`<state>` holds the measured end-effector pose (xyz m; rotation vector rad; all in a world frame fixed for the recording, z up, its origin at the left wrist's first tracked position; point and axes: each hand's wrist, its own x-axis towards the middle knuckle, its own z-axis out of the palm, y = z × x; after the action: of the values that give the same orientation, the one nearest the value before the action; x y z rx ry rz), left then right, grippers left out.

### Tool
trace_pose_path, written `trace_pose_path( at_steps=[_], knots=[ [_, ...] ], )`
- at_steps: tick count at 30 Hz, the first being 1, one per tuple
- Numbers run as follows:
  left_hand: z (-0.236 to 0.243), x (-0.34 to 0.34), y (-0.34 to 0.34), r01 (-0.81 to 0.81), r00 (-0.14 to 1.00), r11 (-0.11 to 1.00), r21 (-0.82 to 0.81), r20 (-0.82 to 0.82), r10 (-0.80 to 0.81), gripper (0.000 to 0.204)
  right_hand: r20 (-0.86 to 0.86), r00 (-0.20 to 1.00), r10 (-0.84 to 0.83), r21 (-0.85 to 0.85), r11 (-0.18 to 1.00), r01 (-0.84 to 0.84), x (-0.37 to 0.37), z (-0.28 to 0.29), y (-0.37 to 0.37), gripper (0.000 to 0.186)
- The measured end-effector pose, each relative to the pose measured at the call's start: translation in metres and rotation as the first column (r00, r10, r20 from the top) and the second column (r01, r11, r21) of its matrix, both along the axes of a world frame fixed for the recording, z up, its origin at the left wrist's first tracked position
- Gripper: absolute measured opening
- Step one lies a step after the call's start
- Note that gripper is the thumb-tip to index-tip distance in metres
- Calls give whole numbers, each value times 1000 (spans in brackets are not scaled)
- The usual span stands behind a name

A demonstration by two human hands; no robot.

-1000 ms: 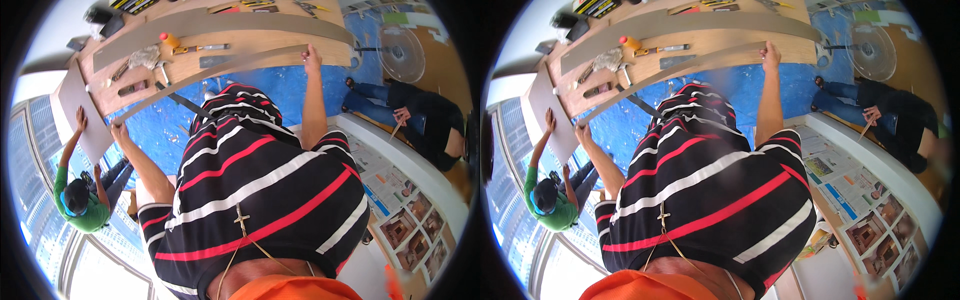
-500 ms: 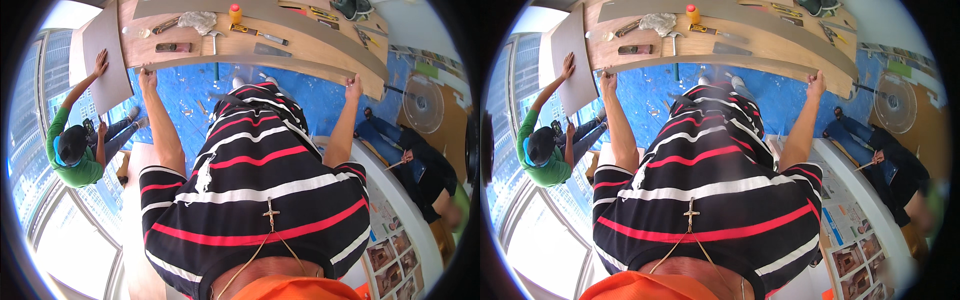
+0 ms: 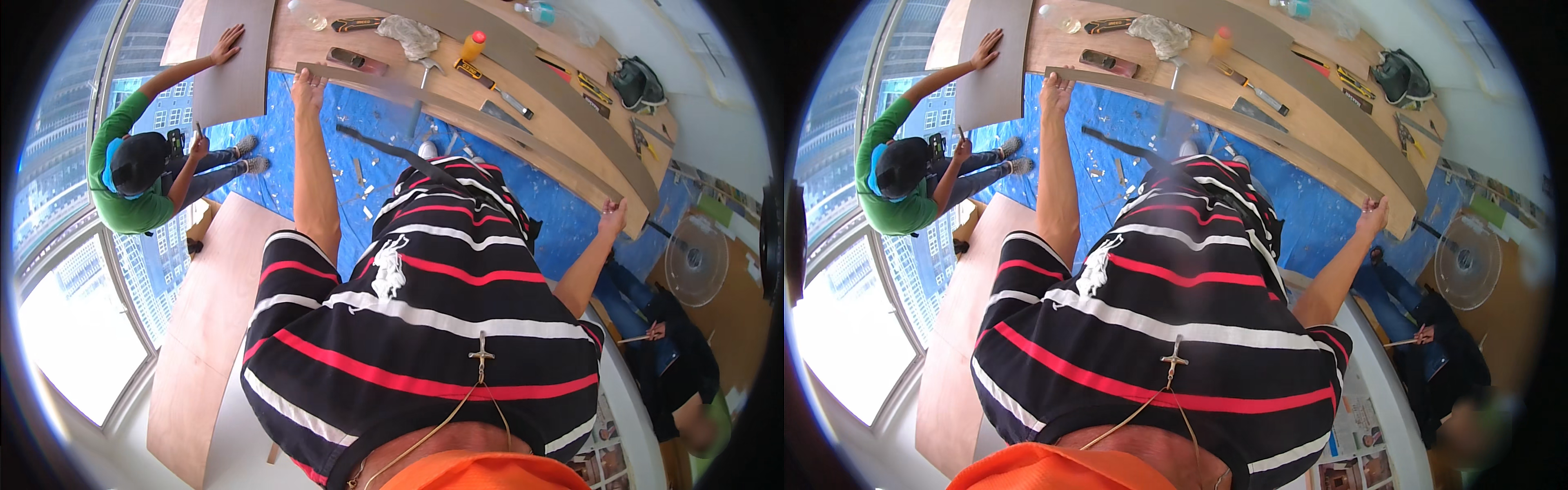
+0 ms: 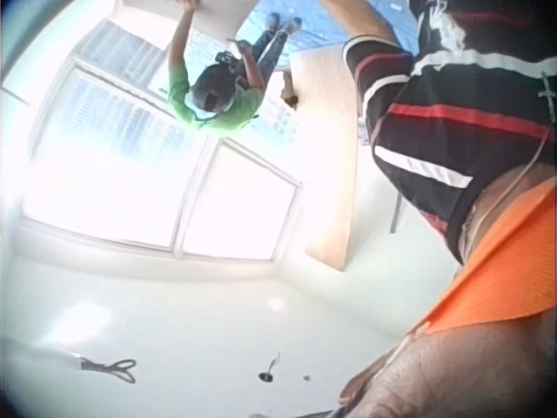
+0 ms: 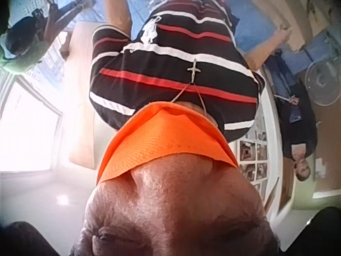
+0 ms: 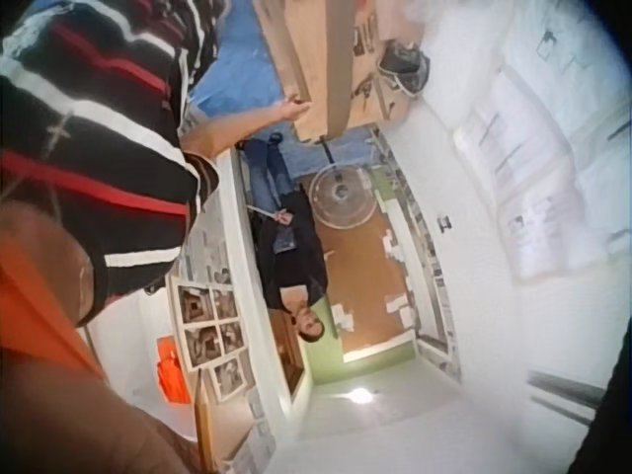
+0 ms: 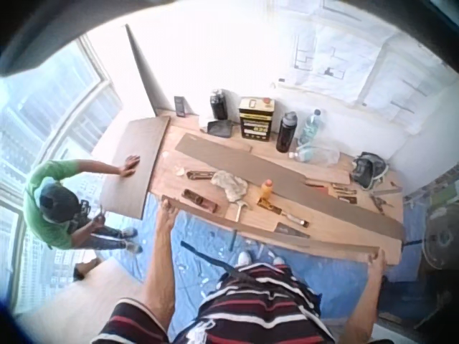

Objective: The person cuts a long strip of wood trim using shears, then sands the edges with sandpaper. The person measures and cuts the trim to fit a curved section of a cabinet.

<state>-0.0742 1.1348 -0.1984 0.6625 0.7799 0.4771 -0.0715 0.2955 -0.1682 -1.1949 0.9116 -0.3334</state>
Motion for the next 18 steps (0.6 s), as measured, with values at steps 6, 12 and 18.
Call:
trace_pose_path(
  at_steps=[6, 12, 18],
  knots=[
    [15, 1, -1, -7, 996, 990, 138, -86, 19, 27, 16, 999, 47, 53, 997, -48, 23, 10, 3, 23],
    [33, -7, -8, 43, 995, 945, 325, -99, -12, 22, -17, 987, 158, 48, 987, -157, 46, -4, 14, 22],
    [39, -12, -9, -40, 994, 920, 390, -77, 76, 18, -68, 965, 252, 12, 968, -252, 55, -14, 52, 22]
  ],
)
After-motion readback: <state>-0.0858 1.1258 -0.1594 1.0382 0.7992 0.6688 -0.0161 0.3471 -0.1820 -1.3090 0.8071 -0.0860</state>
